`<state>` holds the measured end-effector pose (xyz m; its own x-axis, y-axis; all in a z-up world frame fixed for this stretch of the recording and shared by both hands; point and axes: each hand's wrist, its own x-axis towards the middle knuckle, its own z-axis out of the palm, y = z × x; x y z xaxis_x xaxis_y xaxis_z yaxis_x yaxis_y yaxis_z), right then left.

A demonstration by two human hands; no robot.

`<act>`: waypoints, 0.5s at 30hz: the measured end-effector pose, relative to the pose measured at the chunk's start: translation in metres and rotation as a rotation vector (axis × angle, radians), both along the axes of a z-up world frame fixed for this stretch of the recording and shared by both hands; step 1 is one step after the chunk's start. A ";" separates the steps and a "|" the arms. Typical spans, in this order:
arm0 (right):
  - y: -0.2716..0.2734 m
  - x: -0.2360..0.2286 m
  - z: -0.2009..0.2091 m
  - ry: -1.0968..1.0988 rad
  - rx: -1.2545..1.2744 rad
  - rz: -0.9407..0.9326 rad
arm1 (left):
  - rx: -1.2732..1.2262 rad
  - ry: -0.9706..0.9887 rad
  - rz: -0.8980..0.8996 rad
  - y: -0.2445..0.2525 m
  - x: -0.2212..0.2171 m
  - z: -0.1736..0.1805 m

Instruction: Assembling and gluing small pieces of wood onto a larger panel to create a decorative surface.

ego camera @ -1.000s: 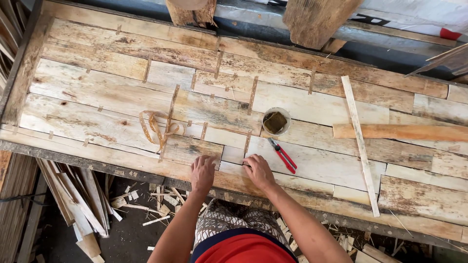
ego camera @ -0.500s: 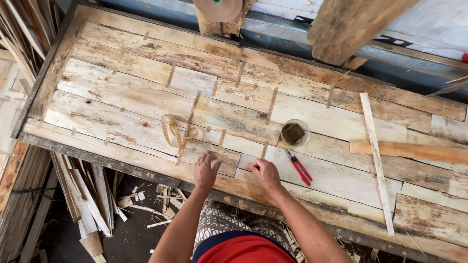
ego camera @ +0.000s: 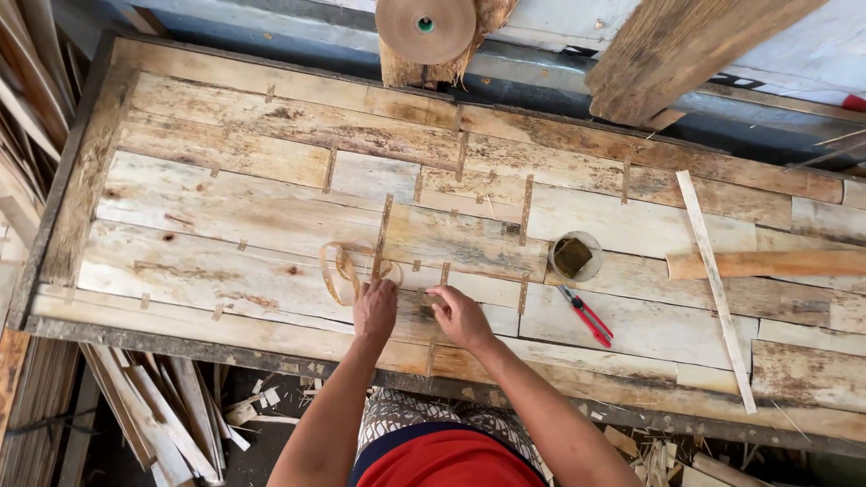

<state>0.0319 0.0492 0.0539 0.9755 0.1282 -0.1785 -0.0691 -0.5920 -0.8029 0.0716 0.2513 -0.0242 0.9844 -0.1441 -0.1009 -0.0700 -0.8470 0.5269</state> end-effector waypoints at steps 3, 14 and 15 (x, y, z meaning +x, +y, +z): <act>0.023 0.018 0.012 0.088 -0.021 0.001 | -0.106 0.125 -0.211 -0.004 0.013 -0.002; -0.038 0.047 -0.049 -0.143 -0.323 -0.396 | -0.260 0.017 -0.166 -0.003 0.034 0.031; -0.051 0.048 -0.056 -0.200 -0.395 -0.485 | -0.264 0.013 -0.159 -0.001 0.035 0.026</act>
<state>0.0801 -0.0019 -0.0021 0.9254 -0.3727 0.0685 -0.2745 -0.7840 -0.5568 0.1067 0.2503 0.0017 0.9463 -0.3192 -0.0516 -0.1827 -0.6594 0.7292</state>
